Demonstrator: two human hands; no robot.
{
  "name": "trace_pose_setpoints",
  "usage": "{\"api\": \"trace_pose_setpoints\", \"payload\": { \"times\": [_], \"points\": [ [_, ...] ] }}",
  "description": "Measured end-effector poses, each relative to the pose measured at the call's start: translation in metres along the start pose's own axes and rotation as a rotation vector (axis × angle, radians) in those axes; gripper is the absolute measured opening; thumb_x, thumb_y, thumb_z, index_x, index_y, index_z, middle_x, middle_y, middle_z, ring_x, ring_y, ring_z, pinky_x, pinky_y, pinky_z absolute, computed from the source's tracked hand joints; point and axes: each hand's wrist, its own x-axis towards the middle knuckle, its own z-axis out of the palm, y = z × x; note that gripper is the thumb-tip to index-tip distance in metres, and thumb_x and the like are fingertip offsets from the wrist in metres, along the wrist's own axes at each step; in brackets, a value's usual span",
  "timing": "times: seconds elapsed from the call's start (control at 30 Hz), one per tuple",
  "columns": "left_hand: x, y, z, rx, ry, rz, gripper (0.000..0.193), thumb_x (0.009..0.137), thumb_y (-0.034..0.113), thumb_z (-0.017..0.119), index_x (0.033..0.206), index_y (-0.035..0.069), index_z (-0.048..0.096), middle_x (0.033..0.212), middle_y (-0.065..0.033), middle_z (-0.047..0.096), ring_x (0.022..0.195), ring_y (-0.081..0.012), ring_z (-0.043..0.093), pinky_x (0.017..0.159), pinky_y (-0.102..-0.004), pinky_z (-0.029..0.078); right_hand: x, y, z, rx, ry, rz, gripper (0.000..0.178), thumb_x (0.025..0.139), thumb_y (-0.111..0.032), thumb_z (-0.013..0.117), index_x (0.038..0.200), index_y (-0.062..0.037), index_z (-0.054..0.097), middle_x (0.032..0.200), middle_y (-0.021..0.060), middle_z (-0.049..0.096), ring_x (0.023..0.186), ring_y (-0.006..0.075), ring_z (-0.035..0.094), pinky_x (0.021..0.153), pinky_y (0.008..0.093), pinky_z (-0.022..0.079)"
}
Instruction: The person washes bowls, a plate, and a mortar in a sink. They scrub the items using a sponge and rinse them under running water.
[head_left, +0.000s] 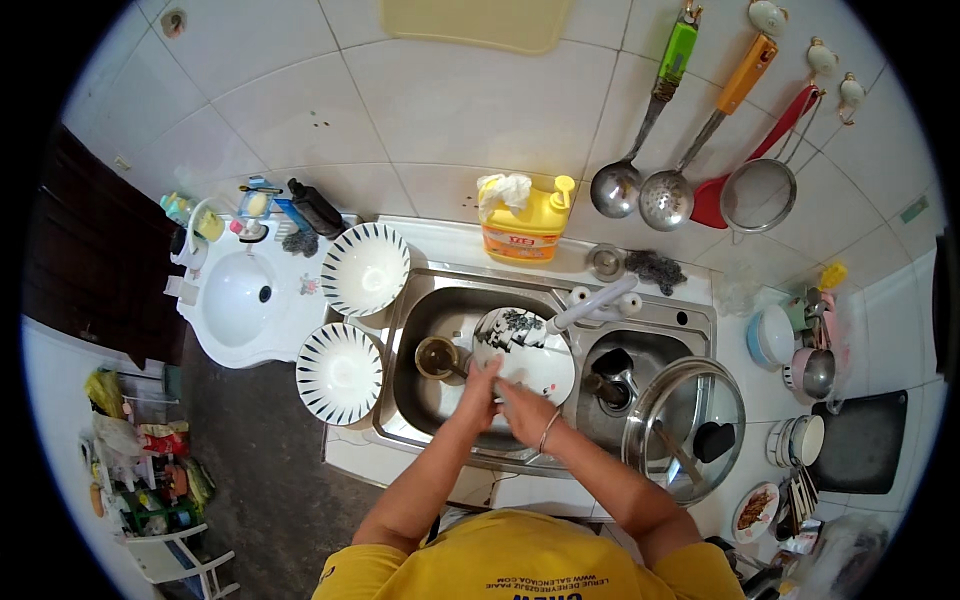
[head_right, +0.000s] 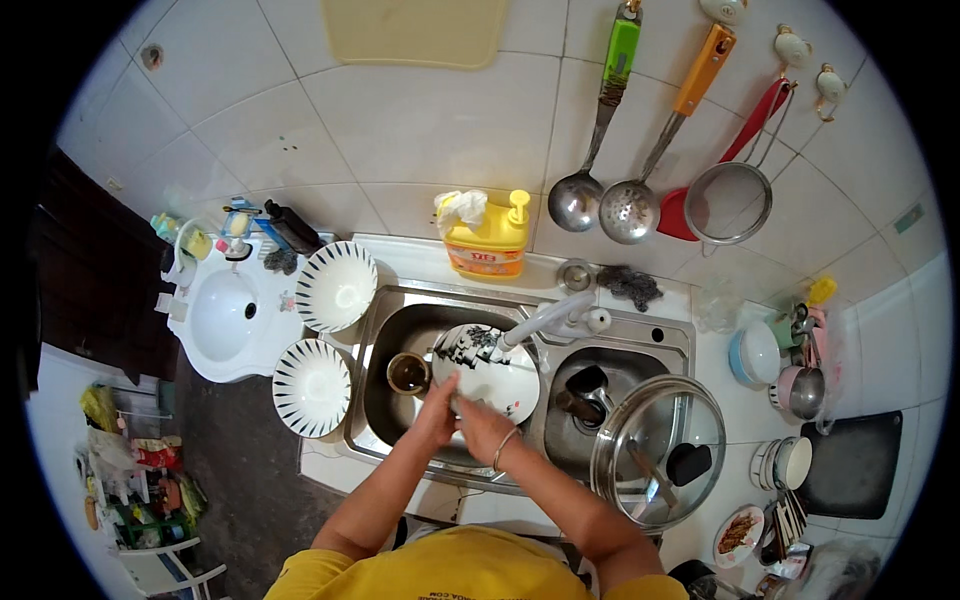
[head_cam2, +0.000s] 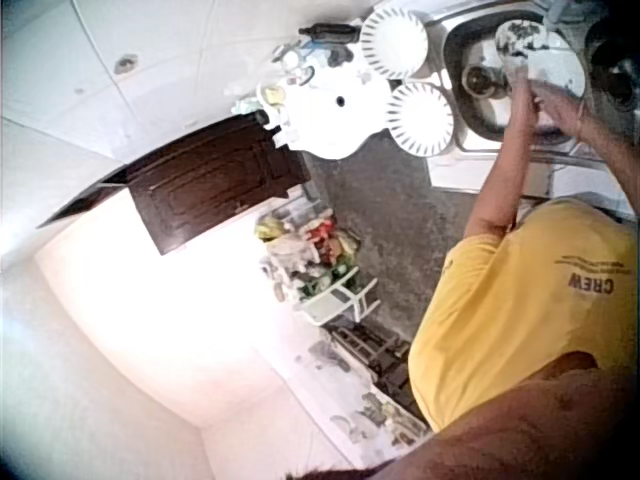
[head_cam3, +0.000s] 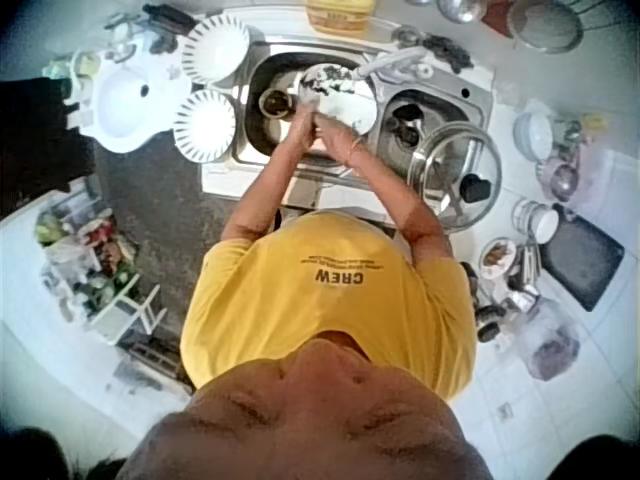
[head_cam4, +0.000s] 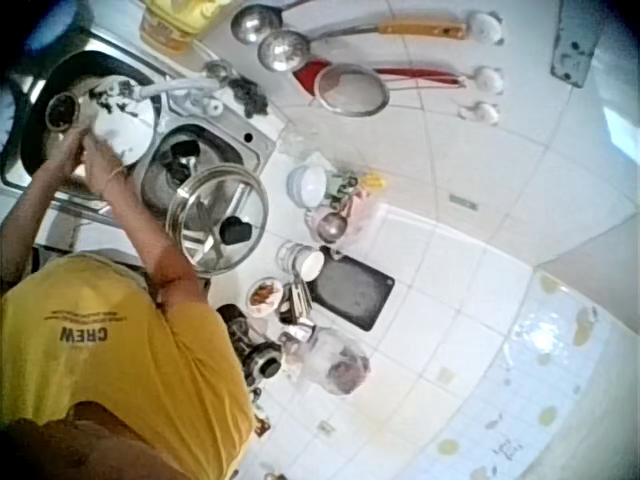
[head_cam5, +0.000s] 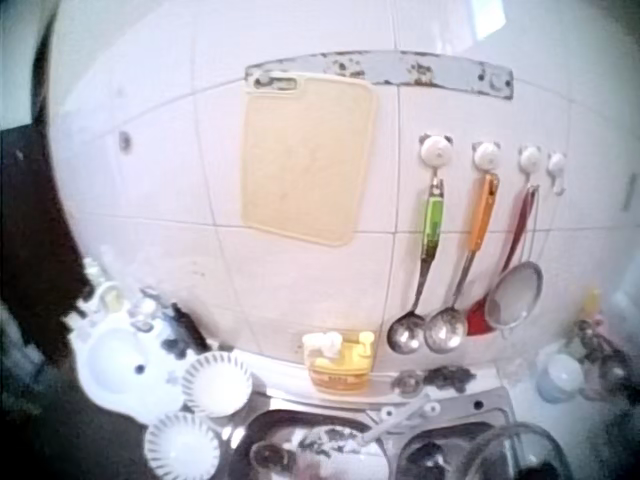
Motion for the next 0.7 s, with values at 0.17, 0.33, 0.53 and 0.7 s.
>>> {"api": "trace_pose_setpoints", "payload": {
  "times": [0.17, 0.33, 0.53, 0.7],
  "points": [
    [-0.029, 0.043, -0.033, 0.049, -0.080, -0.095, 0.047, 0.085, 0.038, 0.048, 0.121, 0.009, 0.048, 0.114, -0.0088, 0.057, 0.104, -0.0265, 0.054, 0.090, -0.0439, 0.042, -0.016, 0.047, -0.013, -0.605, -0.086, -0.277, 0.050, 0.076, -0.017, 0.059, 0.124, -0.0088, 0.044, 0.126, 0.0048, 0.049, 0.116, 0.0203, 0.047, 0.106, 0.0564, 0.008],
    [-0.022, 0.016, -0.008, -0.171, 0.026, 0.031, 0.057, 0.083, 0.053, 0.049, 0.122, 0.012, 0.046, 0.116, -0.0059, 0.055, 0.108, -0.0231, 0.050, 0.088, -0.0450, 0.041, 0.010, 0.027, 0.013, -0.234, 0.189, -0.235, 0.024, 0.079, -0.019, 0.057, 0.098, -0.0041, 0.057, 0.083, 0.0161, 0.061, 0.081, 0.0327, 0.058, 0.070, 0.0408, 0.046],
    [-0.013, -0.001, -0.045, -0.233, -0.106, 0.009, 0.050, 0.086, 0.044, 0.047, 0.118, 0.006, 0.048, 0.113, -0.0102, 0.056, 0.102, -0.0240, 0.054, 0.089, -0.0386, 0.042, 0.004, 0.020, -0.001, 0.037, -0.154, -0.297, 0.024, 0.084, -0.023, 0.052, 0.098, -0.0029, 0.053, 0.097, 0.0188, 0.056, 0.093, 0.0344, 0.054, 0.081, 0.0425, 0.044],
    [-0.029, -0.005, -0.031, -0.017, -0.064, 0.024, 0.046, 0.084, 0.039, 0.050, 0.121, 0.011, 0.046, 0.112, -0.0066, 0.056, 0.101, -0.0229, 0.055, 0.084, -0.0389, 0.045, 0.015, 0.064, -0.006, -0.475, -0.189, -0.132, 0.055, 0.088, -0.023, 0.045, 0.135, 0.0007, 0.027, 0.144, 0.0151, 0.022, 0.132, 0.0298, 0.021, 0.109, 0.0368, 0.019]
  ]
}}
